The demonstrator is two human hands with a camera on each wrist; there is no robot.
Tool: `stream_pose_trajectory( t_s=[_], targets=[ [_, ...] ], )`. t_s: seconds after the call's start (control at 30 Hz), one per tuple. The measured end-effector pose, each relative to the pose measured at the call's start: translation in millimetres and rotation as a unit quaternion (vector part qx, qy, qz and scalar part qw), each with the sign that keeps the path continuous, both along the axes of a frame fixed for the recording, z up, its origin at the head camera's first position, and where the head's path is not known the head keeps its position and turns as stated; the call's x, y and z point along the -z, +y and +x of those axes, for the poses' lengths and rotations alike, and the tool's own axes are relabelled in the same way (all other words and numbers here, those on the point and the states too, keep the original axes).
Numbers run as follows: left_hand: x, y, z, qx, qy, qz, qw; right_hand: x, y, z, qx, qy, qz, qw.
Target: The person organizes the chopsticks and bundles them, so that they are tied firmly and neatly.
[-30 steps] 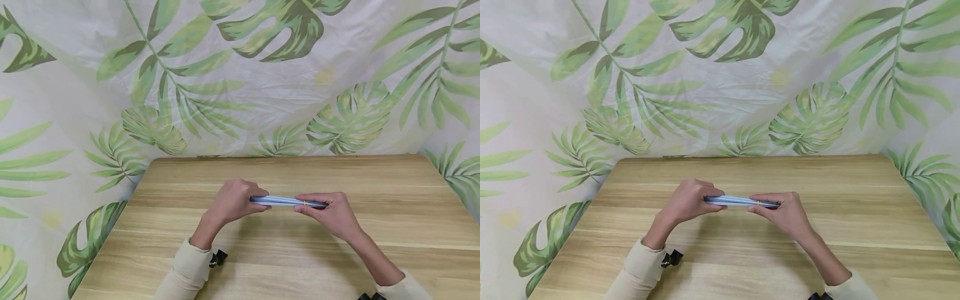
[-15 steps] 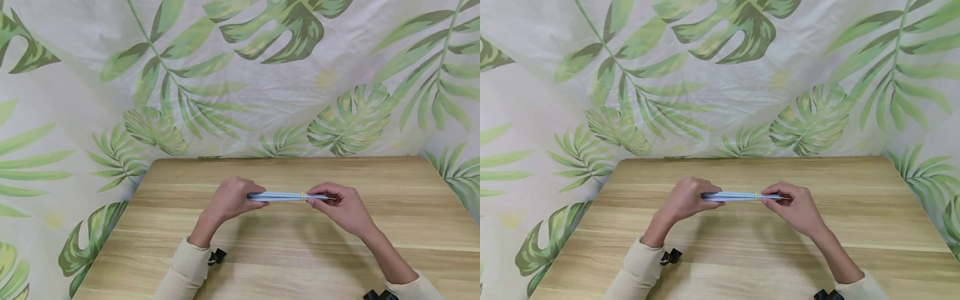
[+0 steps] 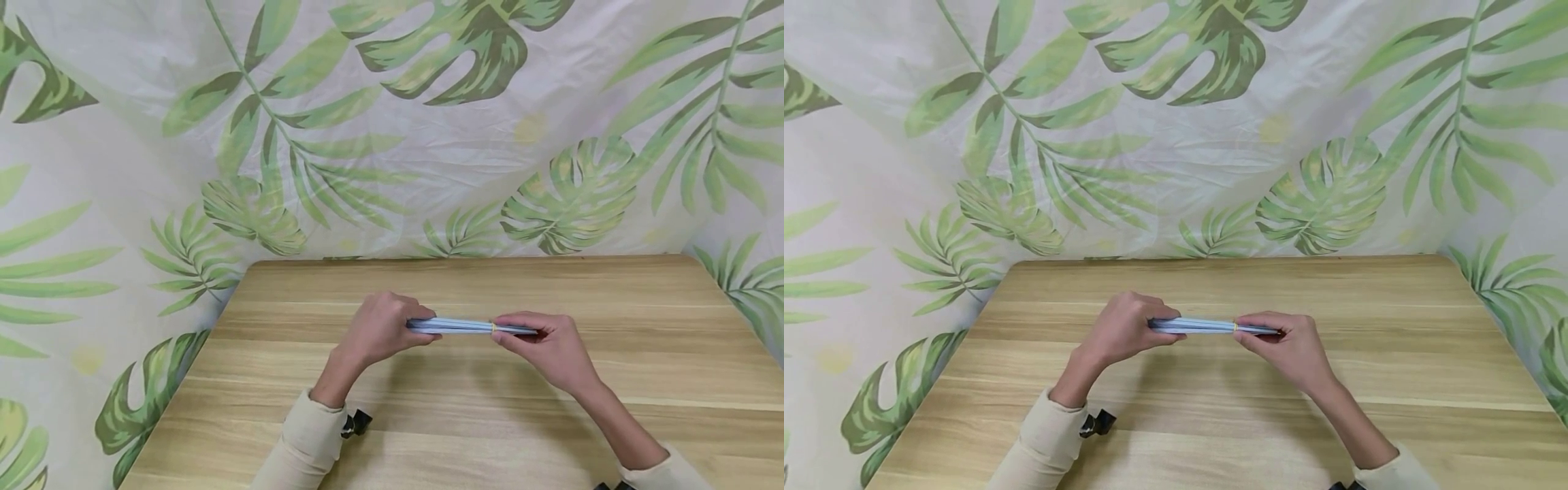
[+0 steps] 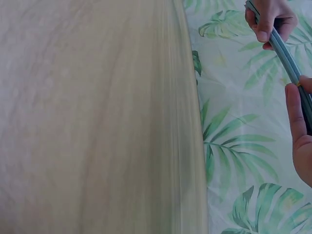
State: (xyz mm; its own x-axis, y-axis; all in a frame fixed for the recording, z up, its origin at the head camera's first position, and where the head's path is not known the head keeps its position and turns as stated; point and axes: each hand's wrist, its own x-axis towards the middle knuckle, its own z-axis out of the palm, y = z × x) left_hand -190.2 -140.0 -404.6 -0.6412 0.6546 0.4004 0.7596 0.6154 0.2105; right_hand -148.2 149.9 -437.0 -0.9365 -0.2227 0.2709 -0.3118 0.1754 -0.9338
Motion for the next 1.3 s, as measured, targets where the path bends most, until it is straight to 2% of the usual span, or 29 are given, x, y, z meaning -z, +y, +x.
stream_pose_trajectory(
  t_s=[0.3, 0.53, 0.77, 0.97, 1.3],
  targets=[
    [1.9, 10, 4.3, -0.005, 0.011, -0.018, 0.9998, 4.3, -7, 2.1, -0.005, -0.021, 0.01, 1.0],
    [3.1, 16, 6.7, 0.001, 0.031, -0.019, 0.9993, -0.9, -5, 1.3, -0.001, -0.036, 0.043, 0.998],
    [1.5, 13, 6.1, -0.014, 0.019, -0.008, 0.9997, -9.4, 3, -0.9, -0.028, -0.007, 0.052, 0.998],
    [0.6, 9, 5.4, -0.027, 0.015, -0.008, 0.9995, -13.4, 10, -2.3, -0.017, 0.039, 0.068, 0.997],
    [-0.3, 12, 6.7, -0.024, 0.025, -0.011, 0.9993, -7.7, 6, -1.6, -0.009, 0.033, 0.038, 0.999]
  ],
)
